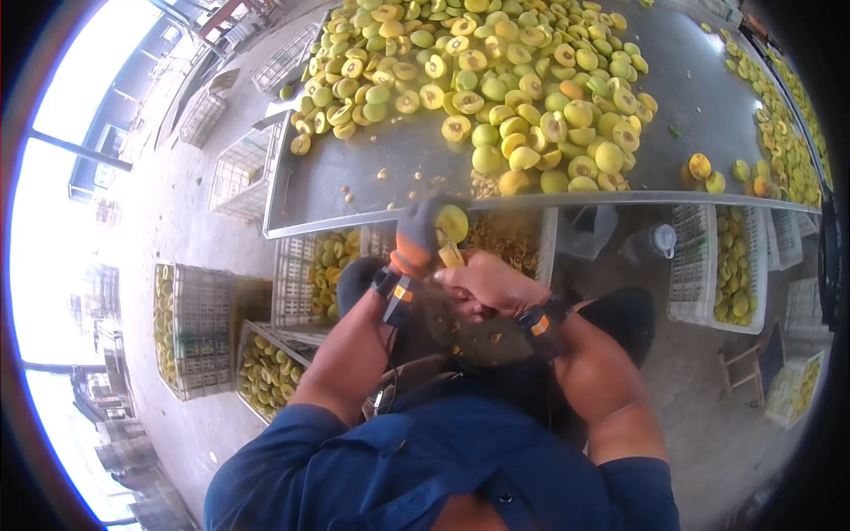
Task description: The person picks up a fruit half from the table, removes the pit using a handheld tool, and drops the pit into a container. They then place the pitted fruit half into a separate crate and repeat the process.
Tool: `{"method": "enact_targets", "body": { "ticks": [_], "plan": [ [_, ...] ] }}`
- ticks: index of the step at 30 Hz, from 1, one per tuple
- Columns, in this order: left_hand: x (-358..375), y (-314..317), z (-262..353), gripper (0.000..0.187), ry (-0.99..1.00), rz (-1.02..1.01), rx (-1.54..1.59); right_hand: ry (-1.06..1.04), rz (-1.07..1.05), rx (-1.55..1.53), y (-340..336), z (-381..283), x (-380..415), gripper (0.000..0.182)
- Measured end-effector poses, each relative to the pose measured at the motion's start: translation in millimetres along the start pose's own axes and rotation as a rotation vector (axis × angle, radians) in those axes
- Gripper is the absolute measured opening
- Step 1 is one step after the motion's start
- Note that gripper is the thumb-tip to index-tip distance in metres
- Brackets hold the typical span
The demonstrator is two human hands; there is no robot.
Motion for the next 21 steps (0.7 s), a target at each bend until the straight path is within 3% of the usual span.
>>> {"method": "enact_targets", "body": {
  "ticks": [5,8,12,13,15,16,17,18,21],
  "plan": [
    [10.3,10.2,-32.0,0.022,0.012,0.083,-0.036,-0.081,0.048,-0.039,-5.2,-0.1,-0.7,0.021],
    [12.7,6.8,-51.0,0.025,-0.043,0.083,-0.038,-0.197,0.249,0.343,-30.1,-3.4,-6.7,0.019],
    [17.1,-50.1,-40.0,0.029,-0.211,0.110,-0.020,-0.169,0.326,0.404,-44.0,6.7,-11.4,0.025],
    [27.5,-69.2,-35.9,0.032,-0.081,0.046,-0.456,-0.215,0.356,0.429,-43.8,5.3,-9.9,0.026],
    [44.4,-117.4,-65.4,0.032,-0.241,0.042,-0.409,-0.316,0.400,0.481,-46.8,0.4,-7.0,0.028],
    [71.7,-148.9,-119.1,0.023,-0.794,0.324,0.102,-0.370,0.411,0.506,-47.0,-0.1,-6.1,0.028],
    [82.2,-175.7,-137.3,0.027,-0.766,0.280,-0.219,-0.427,0.422,0.533,-47.0,-1.2,-5.8,0.029],
    [80.3,-186.9,-145.6,0.031,-0.801,0.269,-0.310,-0.450,0.423,0.542,-45.8,-0.7,-6.6,0.030],
    [43.7,-169.7,-158.0,0.032,-0.628,0.251,-0.359,-0.437,0.415,0.580,-41.1,-6.9,-3.6,0.032]
  ]
}}
Point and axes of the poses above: each hand's wrist, its own x-axis away from the middle knuckle, its own y-axis out of the palm, z = x × y, the point moved 9 cm from there along -x, towards the middle knuckle, and after that the axes turned 8 degrees about z, right-handed, at the moved point
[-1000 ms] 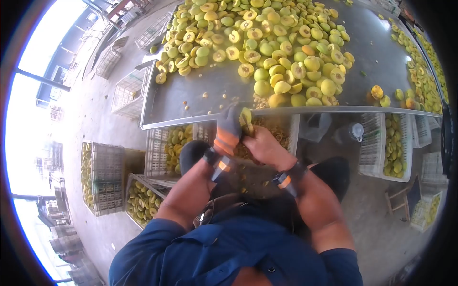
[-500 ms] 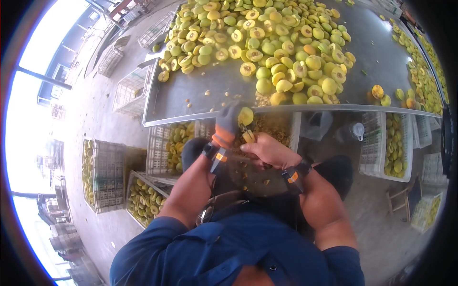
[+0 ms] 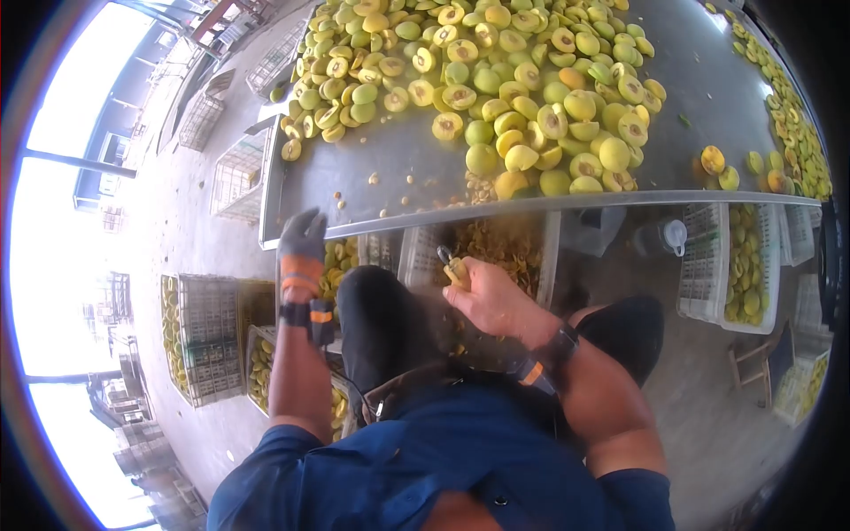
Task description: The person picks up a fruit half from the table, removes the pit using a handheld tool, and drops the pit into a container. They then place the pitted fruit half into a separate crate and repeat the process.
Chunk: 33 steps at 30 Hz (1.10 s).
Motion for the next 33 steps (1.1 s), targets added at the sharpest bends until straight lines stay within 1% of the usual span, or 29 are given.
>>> {"method": "enact_targets", "body": {
  "ticks": [1,2,3,4,5,7,9,10,11,12,14,16,17,19,20,22,23,26,29,32,33],
  "plan": [
    [-6.3,21.1,33.7,0.032,0.022,-0.026,0.085,0.005,-0.010,0.023,-1.1,-3.7,-0.8,0.032],
    [-15.5,53.0,46.9,0.030,0.008,-0.062,0.154,0.016,-0.008,0.015,-2.8,-5.8,-2.6,0.032],
    [-18.2,72.4,99.7,0.032,0.085,-0.145,0.081,0.027,-0.005,0.009,-4.2,-7.2,-4.1,0.032],
    [-28.4,109.5,115.3,0.039,0.215,-0.204,0.014,0.039,0.000,0.004,-6.1,-8.3,-5.8,0.032],
    [-36.9,144.5,124.3,0.041,0.089,-0.252,0.170,0.044,0.014,0.004,-9.2,-9.9,-7.4,0.031],
    [-68.5,236.8,95.3,0.044,0.055,-0.323,0.201,0.057,0.045,0.004,-15.8,-12.2,-10.3,0.031],
    [-88.8,292.4,101.7,0.047,0.247,-0.404,-0.012,0.078,0.064,0.004,-23.8,-16.8,-13.6,0.031],
    [-89.0,307.8,109.5,0.049,0.345,-0.442,-0.119,0.089,0.074,0.003,-27.0,-17.6,-14.4,0.031],
    [-88.5,316.1,105.5,0.048,0.280,-0.528,-0.008,0.078,0.093,0.012,-30.0,-17.8,-16.6,0.031],
    [-88.6,317.0,102.6,0.048,0.215,-0.612,0.101,0.066,0.112,0.019,-32.3,-16.9,-19.9,0.031],
    [-78.1,313.1,94.5,0.045,0.061,-0.676,0.331,0.050,0.156,0.003,-36.7,-15.1,-22.5,0.032],
    [-56.9,279.5,101.4,0.040,-0.099,-0.624,0.574,0.033,0.217,-0.045,-44.0,-15.7,-29.3,0.033],
    [-30.1,240.7,132.8,0.039,-0.270,-0.641,0.599,0.006,0.261,-0.040,-47.4,-14.9,-32.1,0.030],
    [5.5,201.9,158.6,0.038,-0.308,-0.599,0.694,-0.045,0.349,-0.028,-52.5,-11.8,-35.4,0.024],
    [21.6,188.1,164.0,0.037,-0.329,-0.575,0.742,-0.041,0.363,-0.026,-53.1,-10.8,-36.5,0.025],
    [52.3,166.9,169.9,0.036,-0.340,-0.547,0.745,-0.038,0.393,-0.015,-55.9,-11.6,-37.1,0.026],
    [63.5,157.7,174.1,0.035,-0.342,-0.532,0.747,-0.084,0.424,-0.009,-58.5,-16.7,-34.6,0.030],
    [86.1,127.5,193.1,0.036,-0.287,-0.404,0.676,-0.131,0.410,0.057,-59.4,-32.4,-25.0,0.028],
    [95.9,125.0,180.1,0.034,-0.228,-0.308,0.611,-0.332,0.345,0.093,-41.8,-32.3,-20.3,0.025],
    [100.6,123.7,173.7,0.030,-0.112,-0.242,0.555,-0.061,0.115,-0.193,-33.8,-29.9,-15.9,0.024],
    [102.5,119.6,176.0,0.029,-0.073,-0.225,0.544,-0.054,0.109,-0.174,-33.7,-30.7,-13.4,0.024]
  ]
}}
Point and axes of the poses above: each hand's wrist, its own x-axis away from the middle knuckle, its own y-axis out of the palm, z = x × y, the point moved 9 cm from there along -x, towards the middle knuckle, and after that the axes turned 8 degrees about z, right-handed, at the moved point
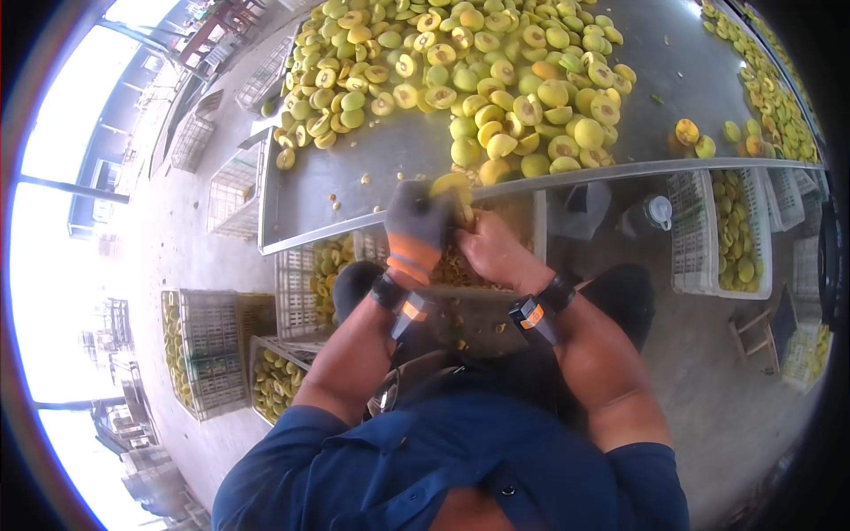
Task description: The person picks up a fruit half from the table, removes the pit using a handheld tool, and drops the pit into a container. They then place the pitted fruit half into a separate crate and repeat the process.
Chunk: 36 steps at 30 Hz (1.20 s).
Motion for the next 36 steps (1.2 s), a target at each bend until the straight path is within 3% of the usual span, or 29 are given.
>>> {"method": "enact_targets", "body": {
  "ticks": [2,5,6,9,11,13,15,17,20,23,24,26,27,29,31,34,36],
  "plan": [
    [5.0,-5.2,-0.4,0.027,-0.018,0.029,-0.064,0.013,-0.013,0.037,0.2,-0.9,3.3,0.024],
    [10.0,-6.1,-2.4,0.029,-0.054,0.040,-0.018,0.346,-0.108,-0.187,10.1,24.8,7.6,0.023],
    [11.1,-7.1,-3.9,0.030,-0.066,0.045,0.022,0.179,-0.061,-0.140,7.2,20.2,1.4,0.022],
    [2.8,-6.0,16.8,0.038,0.638,-0.067,-0.328,-0.253,0.038,0.107,0.9,3.2,-5.0,0.021],
    [-20.2,-1.1,-8.9,0.043,0.402,-0.070,-0.199,-0.397,0.031,0.298,6.6,-6.7,1.5,0.021],
    [-22.9,5.4,-10.9,0.050,0.382,-0.035,-0.272,-0.473,0.026,0.267,15.3,-2.1,1.1,0.022],
    [-15.7,14.1,2.8,0.058,0.577,0.035,-0.554,-0.249,-0.048,0.095,17.7,15.9,-3.8,0.023],
    [-10.0,13.6,6.9,0.055,0.507,0.023,-0.524,0.244,-0.183,-0.115,18.2,15.0,13.1,0.024],
    [-3.1,11.9,15.7,0.051,0.553,0.026,-0.512,0.248,-0.231,-0.183,20.1,9.1,17.3,0.025],
    [-3.8,9.7,10.2,0.047,0.650,-0.028,-0.463,0.446,-0.364,-0.444,33.1,33.1,23.1,0.025],
    [-3.2,9.6,10.2,0.046,0.684,-0.051,-0.464,0.420,-0.365,-0.404,34.7,37.0,22.2,0.020],
    [-11.2,6.8,-9.8,0.044,0.426,-0.097,-0.260,0.366,-0.370,-0.320,39.8,41.4,23.3,0.011],
    [-10.7,6.2,-23.4,0.043,0.130,-0.120,-0.058,0.342,-0.367,-0.275,41.2,39.3,26.2,0.012],
    [-5.8,1.3,-22.0,0.040,0.105,-0.106,-0.051,0.285,-0.357,-0.184,42.4,32.4,27.6,0.012],
    [11.3,-0.5,9.7,0.038,0.633,-0.038,-0.450,0.371,-0.372,-0.262,44.4,40.6,26.8,0.018],
    [11.4,-2.5,6.7,0.038,0.626,-0.001,-0.481,0.431,-0.401,-0.362,51.6,52.6,30.9,0.020],
    [11.8,-6.6,8.8,0.037,0.583,-0.077,-0.325,0.448,-0.427,-0.409,58.3,50.3,36.5,0.018]
  ]
}}
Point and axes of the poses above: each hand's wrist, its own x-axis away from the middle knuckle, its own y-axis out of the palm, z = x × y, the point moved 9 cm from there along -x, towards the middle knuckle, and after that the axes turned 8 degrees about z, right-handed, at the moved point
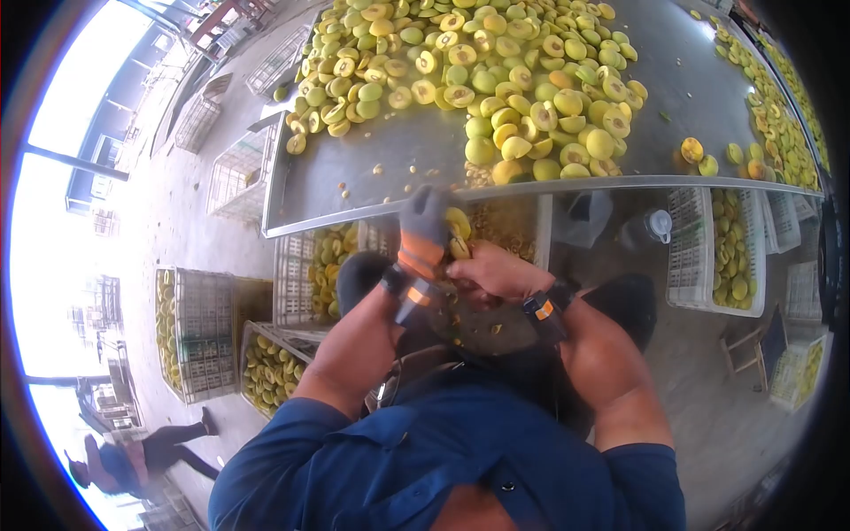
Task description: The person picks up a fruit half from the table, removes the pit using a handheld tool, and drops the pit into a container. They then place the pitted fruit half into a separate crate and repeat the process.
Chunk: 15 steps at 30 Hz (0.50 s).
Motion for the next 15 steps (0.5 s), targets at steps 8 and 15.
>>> {"method": "enact_targets", "body": {
  "ticks": [8,15],
  "plan": [
    [17.4,12.3,-31.0,0.041,-0.418,-0.128,0.234,-0.286,0.198,0.404,11.3,-45.3,22.9,0.020],
    [3.5,5.5,-3.6,0.052,-0.036,-0.010,-0.086,-0.150,0.224,0.277,-2.8,-25.0,11.4,0.017]
  ]
}}
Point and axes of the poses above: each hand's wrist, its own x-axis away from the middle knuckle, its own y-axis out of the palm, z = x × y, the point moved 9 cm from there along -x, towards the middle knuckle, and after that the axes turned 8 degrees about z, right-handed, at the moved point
